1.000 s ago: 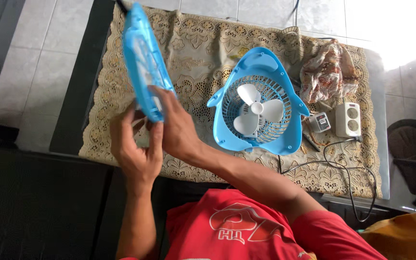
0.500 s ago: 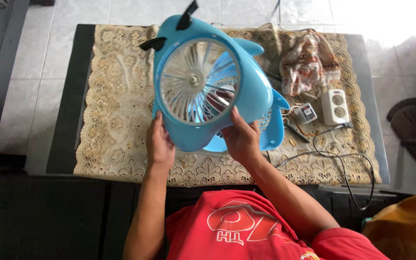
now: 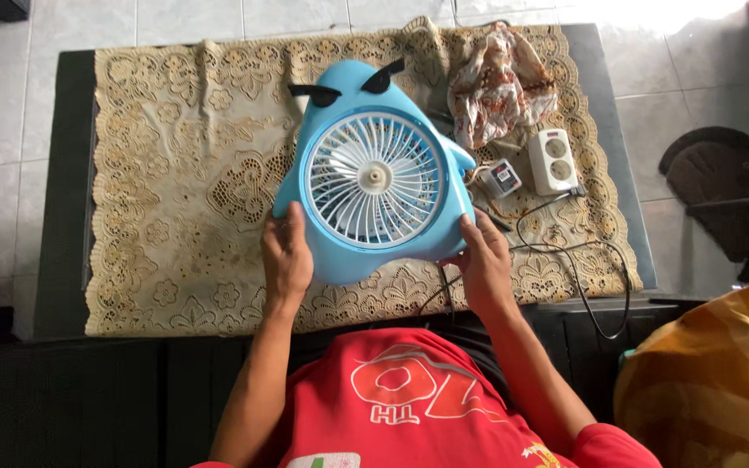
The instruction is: The person cleans a white fan blade with a cloth, then installs it into a blue fan housing. They plug in the fan to test it, then wipe the exterior of the assembled fan with the cloth.
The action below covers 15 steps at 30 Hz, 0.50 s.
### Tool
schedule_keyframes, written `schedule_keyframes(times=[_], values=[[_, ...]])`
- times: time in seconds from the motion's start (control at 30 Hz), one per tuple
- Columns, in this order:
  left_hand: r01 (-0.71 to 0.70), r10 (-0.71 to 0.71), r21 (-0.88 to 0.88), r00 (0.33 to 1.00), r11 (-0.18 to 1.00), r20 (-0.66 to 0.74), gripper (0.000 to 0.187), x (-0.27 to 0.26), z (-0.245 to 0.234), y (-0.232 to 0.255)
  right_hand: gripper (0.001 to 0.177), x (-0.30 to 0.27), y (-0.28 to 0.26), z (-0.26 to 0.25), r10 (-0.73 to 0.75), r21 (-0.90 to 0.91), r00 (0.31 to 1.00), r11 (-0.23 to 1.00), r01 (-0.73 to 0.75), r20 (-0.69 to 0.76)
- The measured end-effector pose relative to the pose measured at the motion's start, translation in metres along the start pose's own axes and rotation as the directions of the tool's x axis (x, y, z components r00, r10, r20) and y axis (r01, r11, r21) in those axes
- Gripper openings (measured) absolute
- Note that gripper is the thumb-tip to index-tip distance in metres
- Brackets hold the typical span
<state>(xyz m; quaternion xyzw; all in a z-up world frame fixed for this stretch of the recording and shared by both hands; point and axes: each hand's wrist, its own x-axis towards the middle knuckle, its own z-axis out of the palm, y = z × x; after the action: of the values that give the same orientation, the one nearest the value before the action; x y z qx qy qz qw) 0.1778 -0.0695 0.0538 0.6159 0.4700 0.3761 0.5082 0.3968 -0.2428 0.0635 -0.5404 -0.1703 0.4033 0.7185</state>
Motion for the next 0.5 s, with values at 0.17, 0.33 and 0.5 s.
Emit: schedule_keyframes(times=[0.17,0.33,0.5], values=[[-0.146,0.159,0.184,0.986,0.972,-0.056,0.049,-0.001,0.003,0.012,0.054,0.0,-0.015,0.002,-0.051,-0.364,0.998,0.931,0.038,-0.027],[-0.121,0.177,0.433,0.98,0.893,-0.09,0.059,0.006,-0.011,0.025,0.064,0.0,-0.025,0.007,-0.087,-0.72,0.995,0.693,0.031,-0.041],[-0.137,0.221,0.544,0.971,0.828,-0.092,0.057,0.01,-0.016,0.028,0.066,-0.005,-0.02,0.011,-0.125,-0.841,0.992,0.539,0.041,-0.032]])
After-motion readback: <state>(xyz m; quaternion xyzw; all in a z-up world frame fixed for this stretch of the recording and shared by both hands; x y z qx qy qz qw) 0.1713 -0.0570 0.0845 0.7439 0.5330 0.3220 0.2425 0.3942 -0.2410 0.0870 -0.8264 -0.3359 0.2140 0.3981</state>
